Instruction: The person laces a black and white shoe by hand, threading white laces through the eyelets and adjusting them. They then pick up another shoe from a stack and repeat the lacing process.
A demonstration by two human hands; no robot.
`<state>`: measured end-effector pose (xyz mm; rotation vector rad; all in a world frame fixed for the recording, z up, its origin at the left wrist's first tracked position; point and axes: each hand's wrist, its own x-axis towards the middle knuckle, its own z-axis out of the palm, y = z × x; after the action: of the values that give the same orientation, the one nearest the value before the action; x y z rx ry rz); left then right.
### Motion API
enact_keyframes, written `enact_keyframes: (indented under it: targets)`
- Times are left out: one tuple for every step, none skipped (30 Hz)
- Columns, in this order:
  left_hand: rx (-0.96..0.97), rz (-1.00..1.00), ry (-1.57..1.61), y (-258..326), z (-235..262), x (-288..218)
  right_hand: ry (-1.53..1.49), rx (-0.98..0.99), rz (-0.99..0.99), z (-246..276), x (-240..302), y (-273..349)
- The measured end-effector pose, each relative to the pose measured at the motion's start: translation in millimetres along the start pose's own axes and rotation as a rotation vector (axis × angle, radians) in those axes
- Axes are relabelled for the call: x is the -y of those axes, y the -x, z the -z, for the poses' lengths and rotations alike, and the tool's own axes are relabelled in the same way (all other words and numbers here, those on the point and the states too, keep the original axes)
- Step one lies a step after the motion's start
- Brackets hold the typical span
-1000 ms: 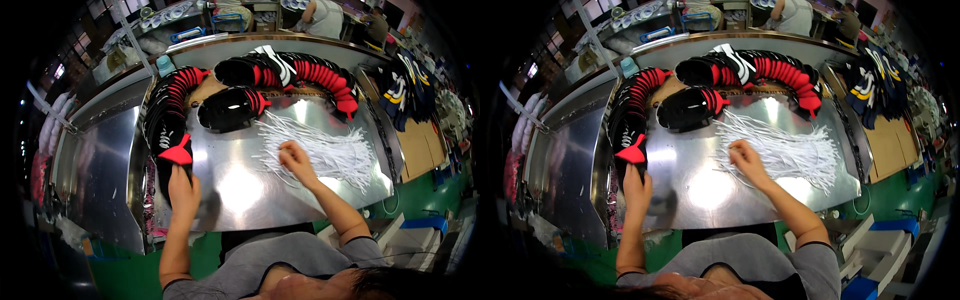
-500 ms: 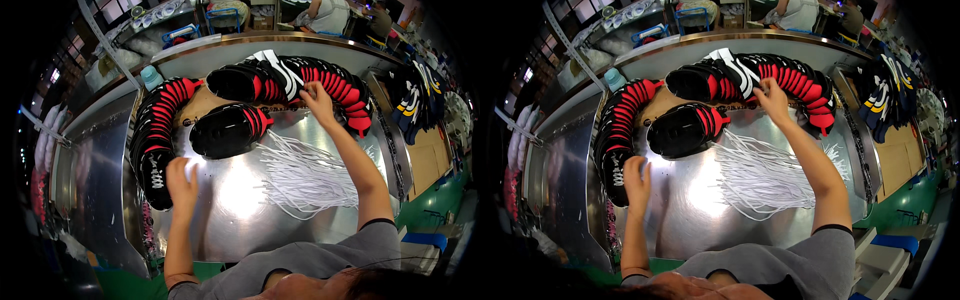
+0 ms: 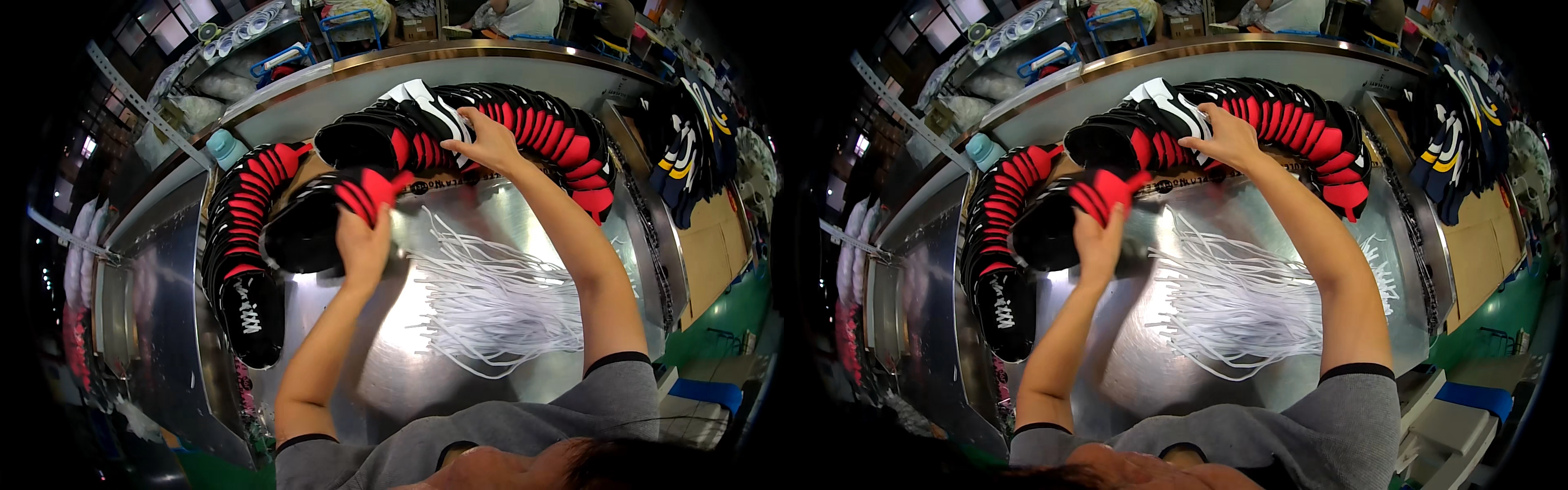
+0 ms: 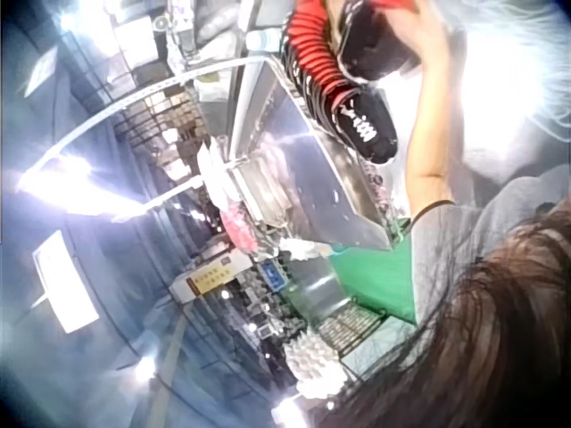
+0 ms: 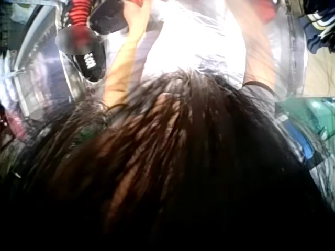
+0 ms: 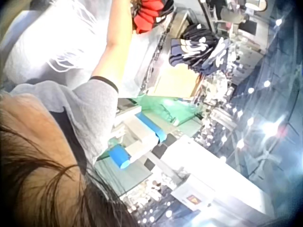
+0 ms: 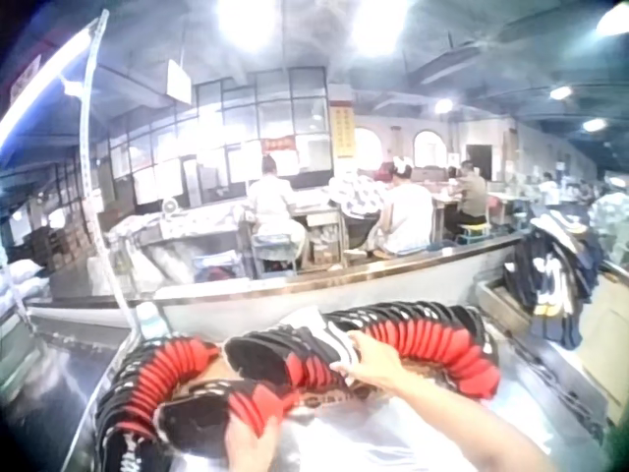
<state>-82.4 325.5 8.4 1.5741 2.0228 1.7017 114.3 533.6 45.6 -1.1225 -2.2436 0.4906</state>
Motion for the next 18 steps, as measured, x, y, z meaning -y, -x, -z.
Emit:
enact_keyframes:
  targets:
    - [-0.125, -0.07, -0.009, -16.1, -0.9, -1.2, 0.036, -0.024, 0.017, -0.6, -3.4, 0.5]
    - [-0.179, 0.04, -0.039, -31.7, -4.2, 2.2, 0.031, -0.05, 0.031, -3.9, -7.2, 1.5]
    - [-0.129, 0.072, -0.189, -55.4, -2.5, 34.1, 0.019, -0.083, 0.057, -8.9, -2.7, -0.3]
    - [-0.083, 0.101, -0.337, -76.3, -4.3, 61.8, 0.009, -0.119, 0.085, -12.1, 4.5, -3.6]
    - [0.033, 0.254, 0.051, -85.8, -18.4, 58.5, -0.013, -0.111, 0.063, -11.9, 6.8, -3.6]
    - [0.149, 0.392, 0.438, -96.5, -29.1, 50.2, -0.029, -0.118, 0.061, -11.9, 8.5, -5.9]
    - [0.282, 0.349, 0.379, -106.1, -47.8, 55.3, -0.076, -0.14, 0.09, -11.0, 11.0, -8.9]
    - [0.327, 0.324, 0.476, -96.6, -76.3, 33.9, -0.106, -0.153, 0.098, -8.8, 1.2, -4.9]
    - [0.347, 0.308, 0.548, -90.3, -82.4, 20.9, -0.164, -0.138, -0.002, 5.2, 1.8, 2.7]
    - [0.37, 0.297, 0.626, -79.1, -85.3, 2.9, -0.138, -0.175, 0.003, 15.3, -13.6, 7.5]
    - [0.375, 0.323, 0.558, -62.3, -75.2, -16.4, -0.145, -0.117, 0.002, 28.8, -7.4, 22.0]
    - [0.372, 0.348, 0.484, -43.6, -60.3, -32.3, -0.157, -0.056, 0.01, 49.2, 13.3, 42.8]
    - [0.431, 0.253, 0.498, -24.3, -46.3, -36.3, -0.182, -0.032, 0.022, 65.4, 27.7, 65.1]
    - [0.421, 0.156, 0.513, 0.2, -44.6, -33.9, -0.206, -0.001, 0.032, 76.0, 30.4, 89.7]
    - [0.502, 0.13, 0.486, 20.2, -48.6, -34.5, -0.229, 0.025, 0.017, 82.2, 22.0, 112.2]
    - [0.553, 0.016, 0.434, 32.3, -56.3, -44.5, -0.257, 0.05, 0.01, 91.2, 8.8, 131.9]
    - [0.671, 0.01, 0.536, 43.4, -72.1, -36.1, -0.344, 0.058, -0.097, 89.7, -13.0, 153.2]
    - [0.563, -0.197, 0.354, 50.3, -89.6, -21.8, -0.427, 0.071, -0.197, 81.8, -34.8, 167.6]
